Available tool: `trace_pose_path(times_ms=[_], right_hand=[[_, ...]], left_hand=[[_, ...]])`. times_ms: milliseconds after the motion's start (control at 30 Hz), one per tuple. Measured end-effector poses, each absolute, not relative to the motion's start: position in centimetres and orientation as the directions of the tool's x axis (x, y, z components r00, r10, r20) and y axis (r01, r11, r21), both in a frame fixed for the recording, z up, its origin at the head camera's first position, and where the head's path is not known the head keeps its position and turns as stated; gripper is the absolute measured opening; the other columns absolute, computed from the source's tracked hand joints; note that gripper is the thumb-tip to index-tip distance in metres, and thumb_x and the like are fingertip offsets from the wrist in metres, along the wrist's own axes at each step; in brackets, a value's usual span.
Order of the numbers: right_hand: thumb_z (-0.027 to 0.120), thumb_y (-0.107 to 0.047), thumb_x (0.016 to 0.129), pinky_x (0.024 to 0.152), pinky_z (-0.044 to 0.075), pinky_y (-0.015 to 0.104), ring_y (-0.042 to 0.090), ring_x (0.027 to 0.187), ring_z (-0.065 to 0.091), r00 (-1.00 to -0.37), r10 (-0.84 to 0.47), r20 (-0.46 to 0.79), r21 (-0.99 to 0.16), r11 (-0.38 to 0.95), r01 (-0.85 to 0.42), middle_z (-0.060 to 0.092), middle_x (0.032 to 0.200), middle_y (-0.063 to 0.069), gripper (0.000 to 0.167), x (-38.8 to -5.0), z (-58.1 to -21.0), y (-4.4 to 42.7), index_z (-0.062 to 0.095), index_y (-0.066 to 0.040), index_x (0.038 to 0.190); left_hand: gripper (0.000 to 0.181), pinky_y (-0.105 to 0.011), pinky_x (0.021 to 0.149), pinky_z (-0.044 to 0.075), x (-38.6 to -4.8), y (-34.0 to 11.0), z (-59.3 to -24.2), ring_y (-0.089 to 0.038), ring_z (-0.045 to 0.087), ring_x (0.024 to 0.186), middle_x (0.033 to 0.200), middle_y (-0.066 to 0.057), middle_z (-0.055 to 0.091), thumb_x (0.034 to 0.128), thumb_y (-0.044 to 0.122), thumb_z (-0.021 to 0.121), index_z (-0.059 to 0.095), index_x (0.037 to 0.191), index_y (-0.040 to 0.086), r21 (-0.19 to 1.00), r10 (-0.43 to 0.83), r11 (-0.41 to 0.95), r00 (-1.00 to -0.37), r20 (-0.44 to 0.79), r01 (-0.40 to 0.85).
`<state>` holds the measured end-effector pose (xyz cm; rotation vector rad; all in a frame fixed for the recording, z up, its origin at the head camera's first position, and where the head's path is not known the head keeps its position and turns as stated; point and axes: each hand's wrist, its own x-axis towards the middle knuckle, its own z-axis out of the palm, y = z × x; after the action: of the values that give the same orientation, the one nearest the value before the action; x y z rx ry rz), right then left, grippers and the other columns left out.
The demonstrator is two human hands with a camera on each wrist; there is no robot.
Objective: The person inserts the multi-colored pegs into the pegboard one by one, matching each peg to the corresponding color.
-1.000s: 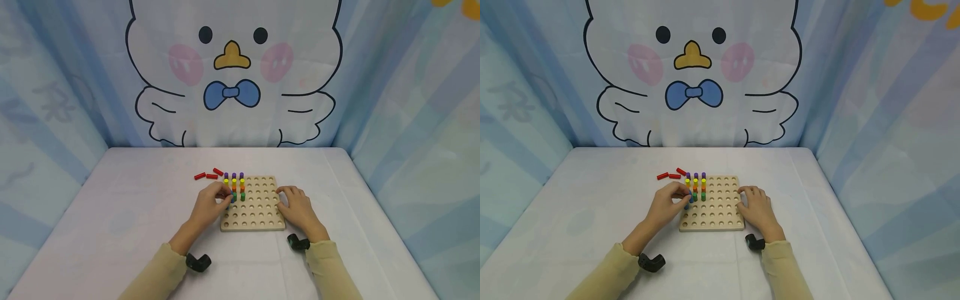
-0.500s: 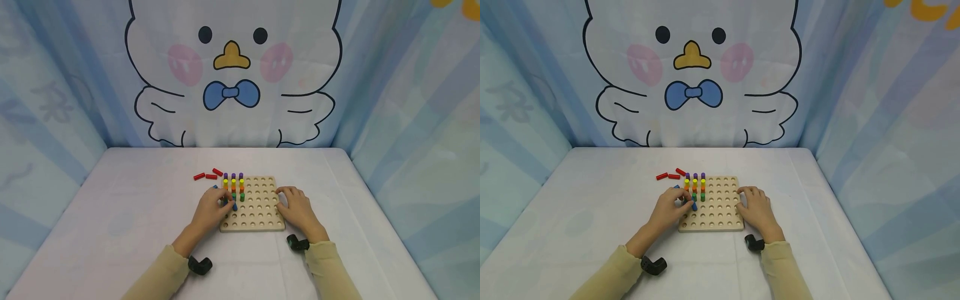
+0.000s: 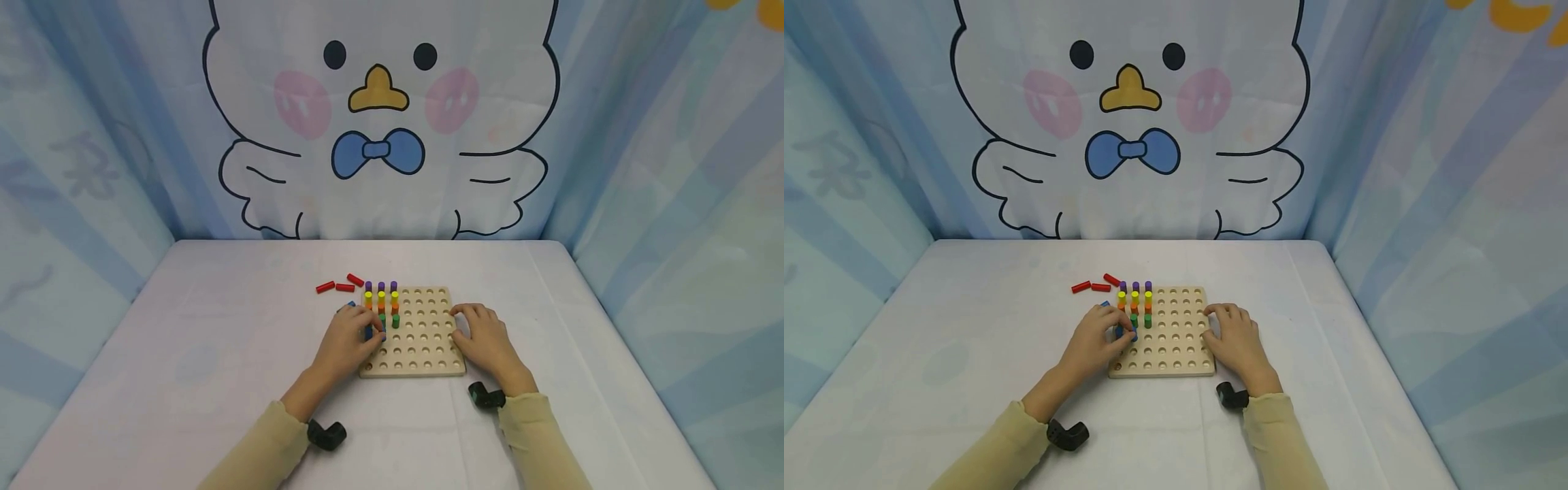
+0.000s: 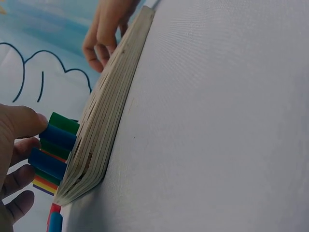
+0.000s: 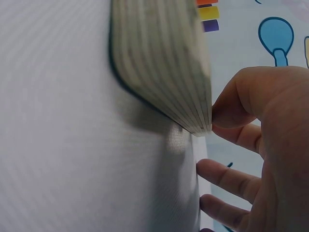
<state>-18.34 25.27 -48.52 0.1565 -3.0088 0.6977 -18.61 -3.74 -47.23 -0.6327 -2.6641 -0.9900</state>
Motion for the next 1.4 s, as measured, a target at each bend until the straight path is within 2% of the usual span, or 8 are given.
trace_pose_path(times_ms=[200, 367, 467, 667, 800, 967, 1167, 1400], right_hand=[[0.058, -0.022, 0.095, 0.109, 0.035, 0.069, 0.047, 0.138, 0.044, -0.994, -0.086, 0.067, -0.434, 0.895, -0.107, 0.052, 0.146, 0.021, 0.037, -18.3, -48.4, 25.3, 0.059, -0.014, 0.132], [0.058, -0.022, 0.095, 0.109, 0.035, 0.069, 0.048, 0.138, 0.044, -0.994, -0.086, 0.062, -0.437, 0.893, -0.105, 0.052, 0.146, 0.021, 0.037, -18.3, -48.2, 25.3, 0.059, -0.013, 0.131], [0.058, -0.022, 0.095, 0.109, 0.035, 0.070, 0.048, 0.138, 0.044, -0.995, -0.085, 0.060, -0.438, 0.893, -0.103, 0.052, 0.146, 0.021, 0.037, -18.3, -48.3, 25.2, 0.059, -0.014, 0.131], [0.058, -0.022, 0.095, 0.109, 0.035, 0.069, 0.047, 0.138, 0.044, -0.994, -0.085, 0.065, -0.434, 0.895, -0.105, 0.052, 0.146, 0.020, 0.037, -18.3, -48.4, 25.3, 0.059, -0.014, 0.131], [0.057, -0.022, 0.095, 0.109, 0.034, 0.069, 0.047, 0.138, 0.044, -0.994, -0.086, 0.063, -0.435, 0.894, -0.105, 0.052, 0.146, 0.021, 0.037, -18.3, -48.4, 25.3, 0.059, -0.014, 0.132], [0.057, -0.022, 0.095, 0.109, 0.035, 0.069, 0.047, 0.138, 0.044, -0.995, -0.084, 0.062, -0.436, 0.894, -0.102, 0.052, 0.146, 0.020, 0.037, -18.3, -48.4, 25.3, 0.059, -0.014, 0.131], [0.057, -0.022, 0.095, 0.109, 0.035, 0.069, 0.048, 0.138, 0.044, -0.994, -0.085, 0.065, -0.436, 0.894, -0.105, 0.052, 0.146, 0.021, 0.037, -18.2, -48.5, 25.3, 0.059, -0.014, 0.132], [0.057, -0.022, 0.095, 0.110, 0.034, 0.069, 0.046, 0.139, 0.044, -0.995, -0.077, 0.057, -0.436, 0.895, -0.095, 0.052, 0.146, 0.020, 0.037, -18.4, -48.6, 25.4, 0.059, -0.014, 0.132]], left_hand=[[0.010, -0.038, 0.087, 0.050, -18.6, -3.9, -46.9, -0.017, 0.056, 0.096, 0.102, 0.002, 0.069, 0.0912, 0.022, 0.080, 0.071, 0.094, 0.019, 0.593, 0.294, 0.663, -0.888, 0.355, 0.457], [0.007, -0.035, 0.084, 0.051, -19.0, -4.1, -46.7, -0.018, 0.057, 0.094, 0.098, 0.004, 0.068, 0.0970, 0.020, 0.073, 0.071, 0.102, 0.016, 0.611, 0.256, 0.665, -0.900, 0.354, 0.429], [0.011, -0.035, 0.086, 0.052, -19.2, -4.4, -46.6, -0.019, 0.058, 0.096, 0.101, 0.003, 0.068, 0.0988, 0.019, 0.070, 0.069, 0.109, 0.015, 0.620, 0.214, 0.680, -0.914, 0.343, 0.392], [0.025, -0.041, 0.098, 0.053, -20.0, -5.2, -46.8, -0.023, 0.059, 0.110, 0.117, -0.004, 0.069, 0.0974, 0.016, 0.071, 0.064, 0.121, 0.012, 0.587, 0.136, 0.745, -0.934, 0.330, 0.316], [0.025, -0.044, 0.098, 0.053, -20.3, -5.7, -47.1, -0.027, 0.061, 0.112, 0.117, -0.008, 0.069, 0.0965, 0.015, 0.071, 0.065, 0.119, 0.009, 0.525, 0.105, 0.806, -0.939, 0.328, 0.274], [0.027, -0.044, 0.091, 0.054, -20.9, -6.2, -47.7, -0.029, 0.061, 0.107, 0.115, -0.010, 0.069, 0.0943, 0.015, 0.073, 0.066, 0.119, 0.008, 0.475, 0.063, 0.858, -0.958, 0.280, 0.195], [0.031, -0.042, 0.085, 0.053, -21.5, -6.8, -48.5, -0.029, 0.059, 0.099, 0.113, -0.011, 0.066, 0.0938, 0.019, 0.073, 0.065, 0.121, 0.006, 0.452, 0.041, 0.883, -0.982, 0.186, 0.123], [0.022, -0.041, 0.083, 0.052, -21.8, -7.1, -48.8, -0.028, 0.056, 0.096, 0.110, -0.012, 0.063, 0.0955, 0.018, 0.071, 0.067, 0.113, 0.005, 0.461, 0.030, 0.882, -0.989, 0.146, 0.095]])
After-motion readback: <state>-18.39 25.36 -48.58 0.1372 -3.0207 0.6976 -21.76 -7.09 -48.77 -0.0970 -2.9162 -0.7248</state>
